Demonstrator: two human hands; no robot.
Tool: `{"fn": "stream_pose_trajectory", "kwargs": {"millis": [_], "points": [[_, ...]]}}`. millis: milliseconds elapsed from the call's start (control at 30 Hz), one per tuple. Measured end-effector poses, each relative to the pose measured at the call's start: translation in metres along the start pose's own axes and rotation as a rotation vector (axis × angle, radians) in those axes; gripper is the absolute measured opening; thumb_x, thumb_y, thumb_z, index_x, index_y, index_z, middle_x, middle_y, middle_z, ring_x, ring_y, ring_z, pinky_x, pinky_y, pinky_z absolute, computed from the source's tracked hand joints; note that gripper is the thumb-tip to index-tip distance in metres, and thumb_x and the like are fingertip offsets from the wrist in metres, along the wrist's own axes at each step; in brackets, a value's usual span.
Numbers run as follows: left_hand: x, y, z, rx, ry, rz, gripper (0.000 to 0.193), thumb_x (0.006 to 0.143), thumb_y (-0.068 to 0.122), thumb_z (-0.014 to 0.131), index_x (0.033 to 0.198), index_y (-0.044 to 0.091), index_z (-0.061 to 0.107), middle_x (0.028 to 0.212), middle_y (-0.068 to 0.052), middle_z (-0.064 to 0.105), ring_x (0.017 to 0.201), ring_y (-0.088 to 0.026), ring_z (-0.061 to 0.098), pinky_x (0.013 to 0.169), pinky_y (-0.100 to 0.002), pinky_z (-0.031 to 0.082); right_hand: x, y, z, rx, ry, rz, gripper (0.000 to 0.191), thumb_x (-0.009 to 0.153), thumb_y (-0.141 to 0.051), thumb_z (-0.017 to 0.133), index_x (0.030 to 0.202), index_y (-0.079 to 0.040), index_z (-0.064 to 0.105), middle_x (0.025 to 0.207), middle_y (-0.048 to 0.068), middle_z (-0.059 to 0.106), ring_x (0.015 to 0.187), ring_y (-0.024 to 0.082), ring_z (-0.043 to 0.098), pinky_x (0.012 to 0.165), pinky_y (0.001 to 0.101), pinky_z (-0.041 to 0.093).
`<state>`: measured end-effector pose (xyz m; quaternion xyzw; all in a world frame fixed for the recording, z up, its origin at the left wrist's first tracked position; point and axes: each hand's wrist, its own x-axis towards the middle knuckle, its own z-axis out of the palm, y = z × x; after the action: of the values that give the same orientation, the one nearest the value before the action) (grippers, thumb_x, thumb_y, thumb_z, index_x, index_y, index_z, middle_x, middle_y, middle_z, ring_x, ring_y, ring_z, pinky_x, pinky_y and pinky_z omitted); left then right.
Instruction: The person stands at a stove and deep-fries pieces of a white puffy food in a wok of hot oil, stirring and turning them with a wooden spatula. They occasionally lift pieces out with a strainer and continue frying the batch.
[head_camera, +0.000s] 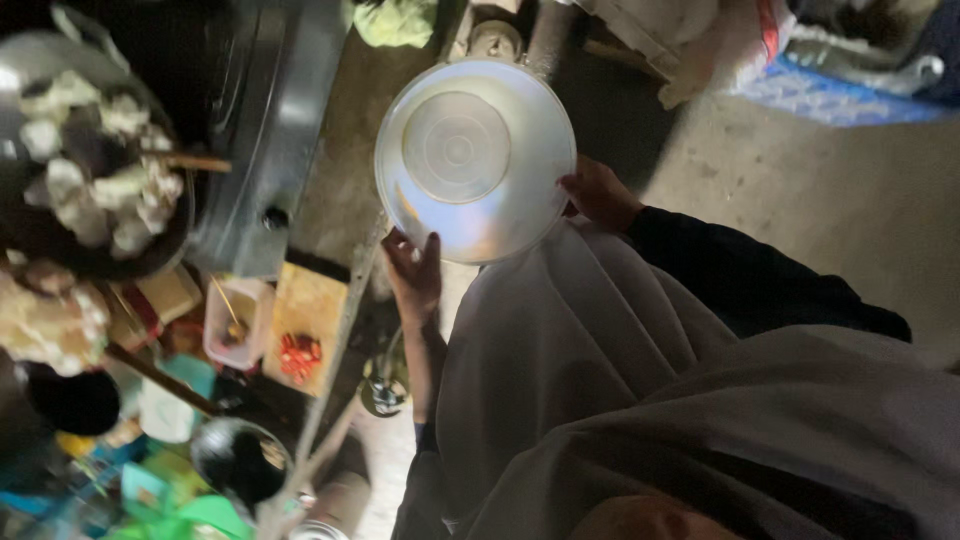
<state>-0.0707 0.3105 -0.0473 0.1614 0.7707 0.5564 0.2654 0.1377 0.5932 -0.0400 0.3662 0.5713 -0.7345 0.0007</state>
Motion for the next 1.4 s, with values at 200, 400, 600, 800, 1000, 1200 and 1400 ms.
{"fn": "stream_pose_trajectory", "kwargs": {"millis": [200, 400, 600, 800, 1000, 1200, 1400], "points": [[0.06, -0.014, 0.05, 0.24, -0.164, 0.05, 0.099, 0.083, 0.01, 0.073, 0.157, -0.003, 0.008, 0.14, -0.032, 0.05, 0.128, -0.043, 0.055, 0.109, -0.05, 0.044, 0.016, 0.051, -0.011, -0.793, 0.267, -0.342, 0.021, 0.098, -0.018, 0.059, 0.111, -0.001, 0.062, 0.115, 0.024, 0.066, 0.106, 0.043, 0.065, 0.091, 0.0532, 0.055], [0.093, -0.011, 0.054, 0.369, -0.235, 0.146, 0.09, 0.086, 0.002, 0.062, 0.16, -0.006, 0.011, 0.15, -0.036, 0.041, 0.134, -0.049, 0.05, 0.111, -0.05, 0.043, 0.012, 0.029, 0.005, -0.324, 0.353, -0.109, 0.025, 0.098, -0.017, 0.051, 0.119, -0.004, 0.056, 0.109, 0.015, 0.068, 0.091, 0.029, 0.069, 0.079, 0.0422, 0.059], [0.115, 0.011, 0.03, -0.05, -0.109, -0.102, 0.085, 0.088, 0.0, 0.049, 0.162, 0.0, 0.006, 0.151, -0.024, 0.045, 0.108, -0.028, 0.058, 0.087, -0.037, 0.055, 0.044, -0.039, 0.01, 0.111, 0.119, 0.127, 0.032, 0.106, -0.022, 0.054, 0.131, -0.001, 0.053, 0.101, 0.014, 0.066, 0.081, 0.02, 0.069, 0.069, 0.033, 0.06], [0.126, 0.052, 0.032, -0.169, 0.186, -0.287, 0.097, 0.081, -0.007, 0.052, 0.168, 0.014, 0.015, 0.161, -0.017, 0.048, 0.081, -0.012, 0.051, 0.06, -0.021, 0.044, 0.158, -0.029, -0.109, -0.181, 0.096, 0.115, 0.028, 0.105, -0.03, 0.059, 0.121, -0.007, 0.064, 0.106, 0.018, 0.066, 0.092, 0.029, 0.066, 0.078, 0.0411, 0.054], [0.103, 0.037, 0.037, -0.103, 0.329, -0.512, 0.092, 0.08, -0.006, 0.05, 0.162, 0.021, 0.017, 0.158, -0.024, 0.039, 0.108, -0.026, 0.065, 0.072, -0.038, 0.063, 0.235, 0.008, -0.282, -0.711, 0.825, 0.2, 0.034, 0.09, -0.039, 0.074, 0.112, -0.013, 0.069, 0.113, 0.027, 0.063, 0.105, 0.044, 0.06, 0.089, 0.0535, 0.049], [0.072, 0.032, 0.037, 0.632, -0.197, 0.012, 0.049, 0.087, -0.007, 0.059, 0.131, 0.014, 0.061, 0.169, -0.026, 0.011, 0.14, -0.039, 0.049, 0.077, -0.043, 0.063, 0.286, 0.02, -0.357, -0.697, 1.068, 0.494, 0.043, 0.066, -0.053, 0.085, 0.101, -0.03, 0.077, 0.132, 0.033, 0.054, 0.119, 0.048, 0.057, 0.101, 0.0502, 0.048], [0.1, 0.05, 0.117, 0.081, -0.133, -0.452, 0.044, 0.097, 0.007, 0.053, 0.139, 0.02, 0.056, 0.161, -0.02, 0.034, 0.133, -0.038, 0.053, 0.084, -0.049, 0.063, 0.309, 0.025, -0.41, -0.578, 0.942, 0.415, 0.089, 0.063, -0.063, 0.096, 0.115, 0.002, 0.064, 0.122, 0.026, 0.065, 0.113, 0.043, 0.06, 0.095, 0.0529, 0.048]]}}
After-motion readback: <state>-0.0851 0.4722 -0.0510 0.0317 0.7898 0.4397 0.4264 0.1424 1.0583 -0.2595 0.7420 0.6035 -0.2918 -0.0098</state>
